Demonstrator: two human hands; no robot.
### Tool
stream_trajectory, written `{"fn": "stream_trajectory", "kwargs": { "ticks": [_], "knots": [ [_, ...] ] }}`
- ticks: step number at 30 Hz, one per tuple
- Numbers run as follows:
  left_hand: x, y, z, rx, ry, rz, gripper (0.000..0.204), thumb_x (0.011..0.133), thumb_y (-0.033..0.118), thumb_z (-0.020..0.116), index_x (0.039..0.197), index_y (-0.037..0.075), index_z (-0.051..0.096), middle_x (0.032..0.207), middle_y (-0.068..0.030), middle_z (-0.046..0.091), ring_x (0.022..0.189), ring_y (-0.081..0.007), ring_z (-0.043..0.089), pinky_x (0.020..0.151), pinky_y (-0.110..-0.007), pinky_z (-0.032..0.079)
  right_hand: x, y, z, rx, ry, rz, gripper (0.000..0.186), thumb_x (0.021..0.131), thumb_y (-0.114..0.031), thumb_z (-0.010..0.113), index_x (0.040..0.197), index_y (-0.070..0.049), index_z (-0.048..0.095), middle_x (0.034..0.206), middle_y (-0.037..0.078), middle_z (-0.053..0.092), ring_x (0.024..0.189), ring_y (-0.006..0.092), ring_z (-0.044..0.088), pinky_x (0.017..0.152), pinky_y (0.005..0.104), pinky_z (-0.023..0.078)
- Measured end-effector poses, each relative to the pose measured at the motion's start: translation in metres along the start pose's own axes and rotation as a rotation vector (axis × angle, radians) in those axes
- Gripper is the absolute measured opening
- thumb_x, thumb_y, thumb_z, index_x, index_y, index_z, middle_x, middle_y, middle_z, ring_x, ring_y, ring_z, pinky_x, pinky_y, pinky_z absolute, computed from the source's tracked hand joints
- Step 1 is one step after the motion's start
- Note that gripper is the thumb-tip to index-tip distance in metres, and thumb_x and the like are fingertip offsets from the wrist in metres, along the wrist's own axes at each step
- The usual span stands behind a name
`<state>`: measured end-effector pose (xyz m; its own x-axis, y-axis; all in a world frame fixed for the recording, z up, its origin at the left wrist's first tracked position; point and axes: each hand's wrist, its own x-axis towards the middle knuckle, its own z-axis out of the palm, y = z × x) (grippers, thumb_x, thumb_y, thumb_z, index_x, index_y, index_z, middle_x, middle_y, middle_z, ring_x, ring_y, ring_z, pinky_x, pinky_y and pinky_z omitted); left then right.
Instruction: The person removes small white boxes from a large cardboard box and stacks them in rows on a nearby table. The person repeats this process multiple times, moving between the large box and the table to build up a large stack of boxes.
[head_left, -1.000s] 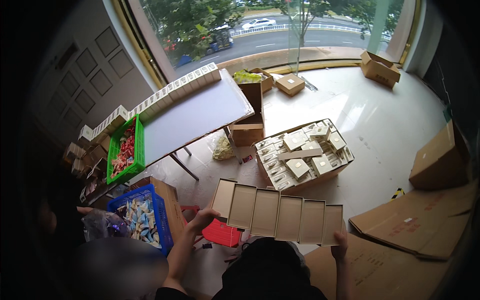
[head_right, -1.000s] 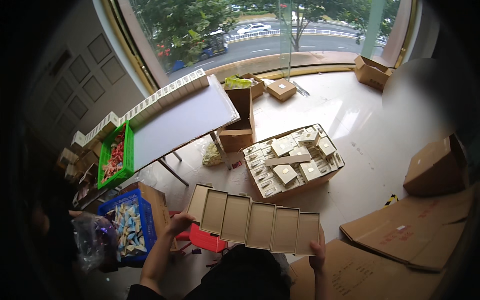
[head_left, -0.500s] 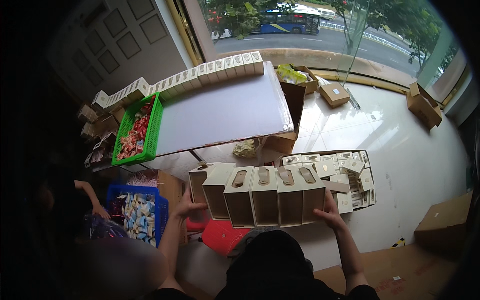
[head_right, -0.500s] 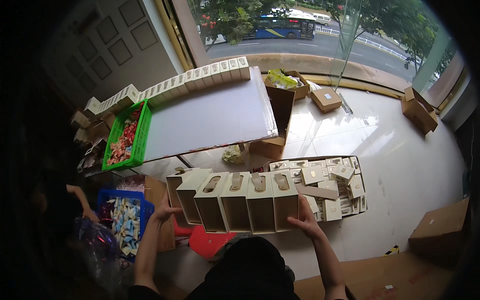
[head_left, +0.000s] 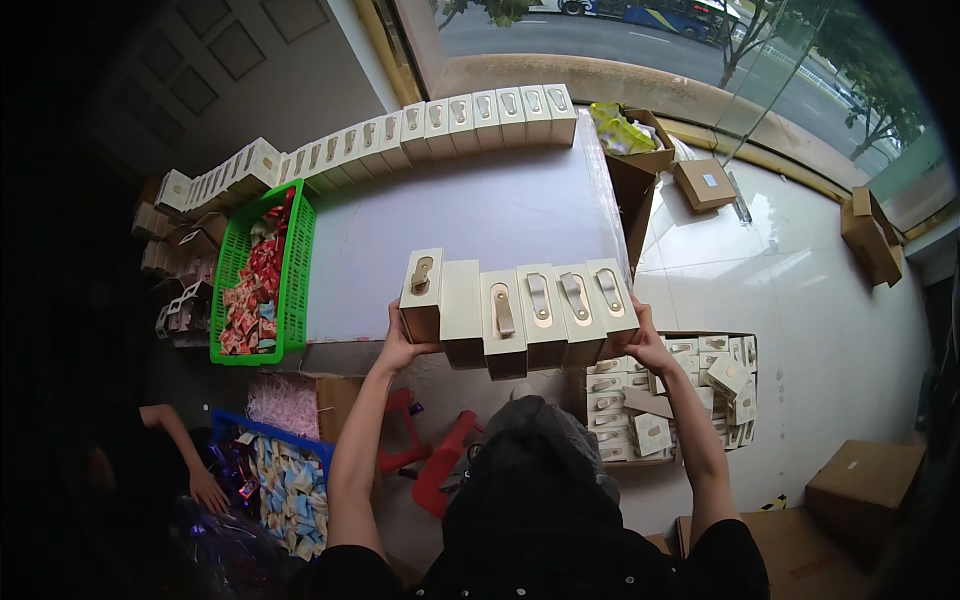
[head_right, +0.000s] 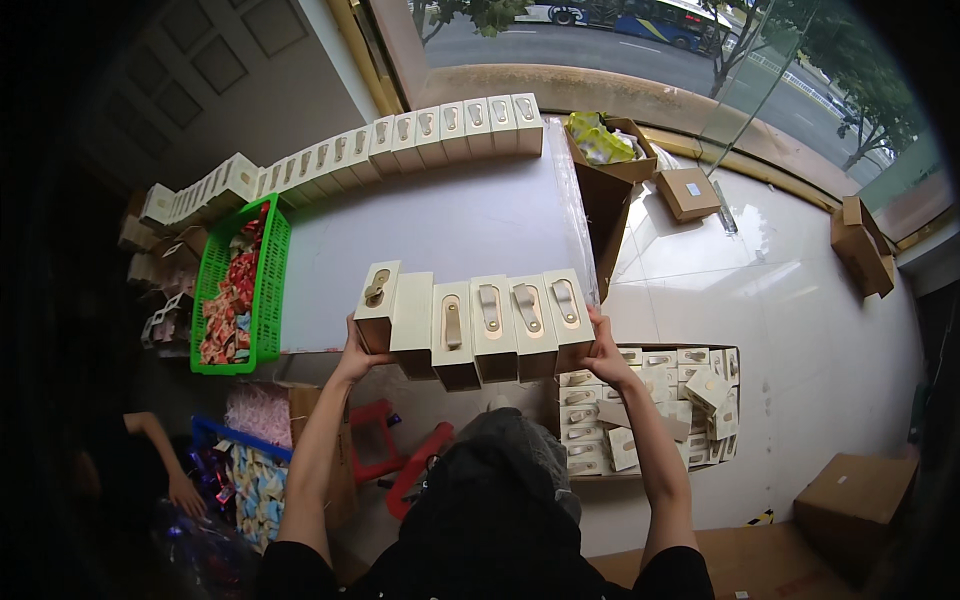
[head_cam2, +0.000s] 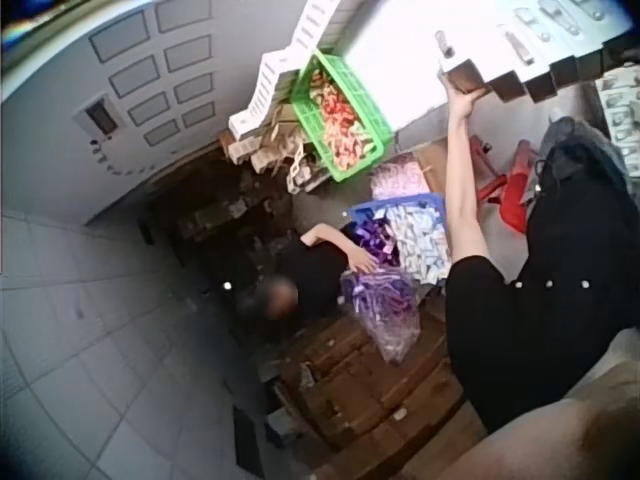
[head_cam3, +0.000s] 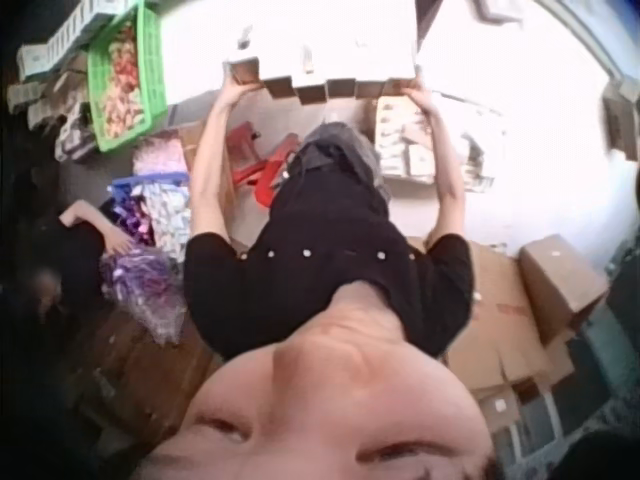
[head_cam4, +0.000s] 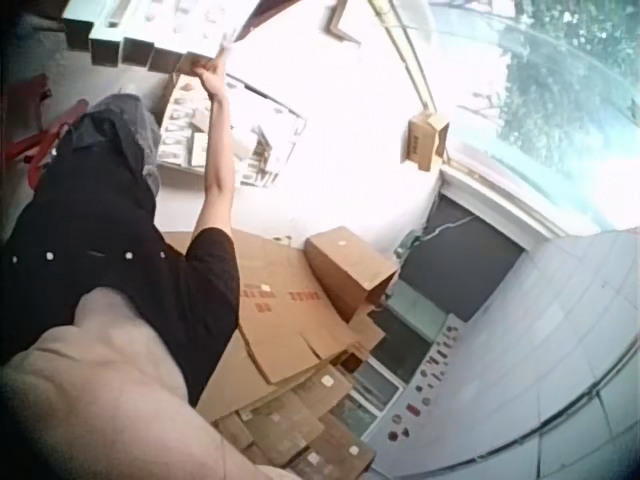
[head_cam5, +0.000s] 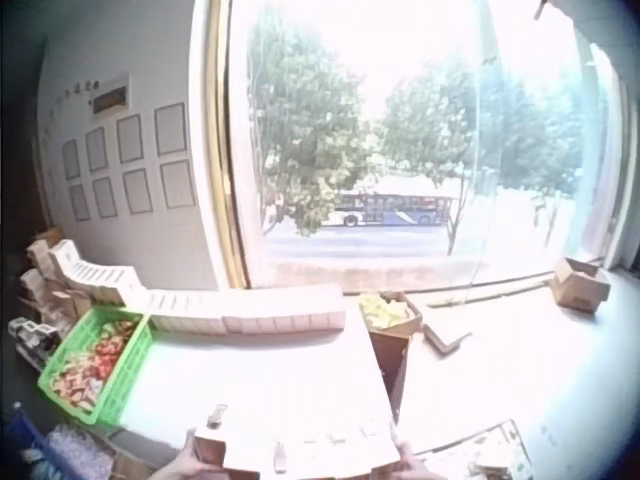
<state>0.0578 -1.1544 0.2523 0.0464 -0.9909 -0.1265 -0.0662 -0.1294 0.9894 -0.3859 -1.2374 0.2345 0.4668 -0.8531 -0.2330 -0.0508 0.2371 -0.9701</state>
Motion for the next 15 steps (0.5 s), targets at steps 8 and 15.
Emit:
{"fn": "stream_trajectory", "kwargs": {
  "ticks": [8, 15],
  "knots": [
    [0.042, -0.091, 0.013, -0.066, 0.181, -0.066, 0.089, 0.064, -0.016, 0.058, 0.135, 0.013, 0.015, 0.129, -0.0111, 0.035, 0.120, -0.0248, 0.038, 0.098, -0.036, 0.037, 0.100, 0.041, -0.015, -0.351, 0.146, -0.252, 0.067, 0.066, 0.014, 0.058, 0.121, -0.004, 0.024, 0.129, 0.014, 0.033, 0.121, 0.0245, 0.039, 0.099, 0.0315, 0.032],
    [0.088, -0.104, 0.017, 0.336, 0.355, -0.142, 0.084, 0.066, -0.014, 0.044, 0.139, 0.005, 0.009, 0.135, -0.0169, 0.032, 0.125, -0.0294, 0.031, 0.103, -0.035, 0.025, 0.175, 0.032, -0.031, -0.437, 0.168, -0.271, 0.072, 0.067, 0.007, 0.064, 0.127, -0.003, 0.025, 0.123, 0.015, 0.039, 0.119, 0.0255, 0.040, 0.100, 0.0345, 0.032]
  ]
}}
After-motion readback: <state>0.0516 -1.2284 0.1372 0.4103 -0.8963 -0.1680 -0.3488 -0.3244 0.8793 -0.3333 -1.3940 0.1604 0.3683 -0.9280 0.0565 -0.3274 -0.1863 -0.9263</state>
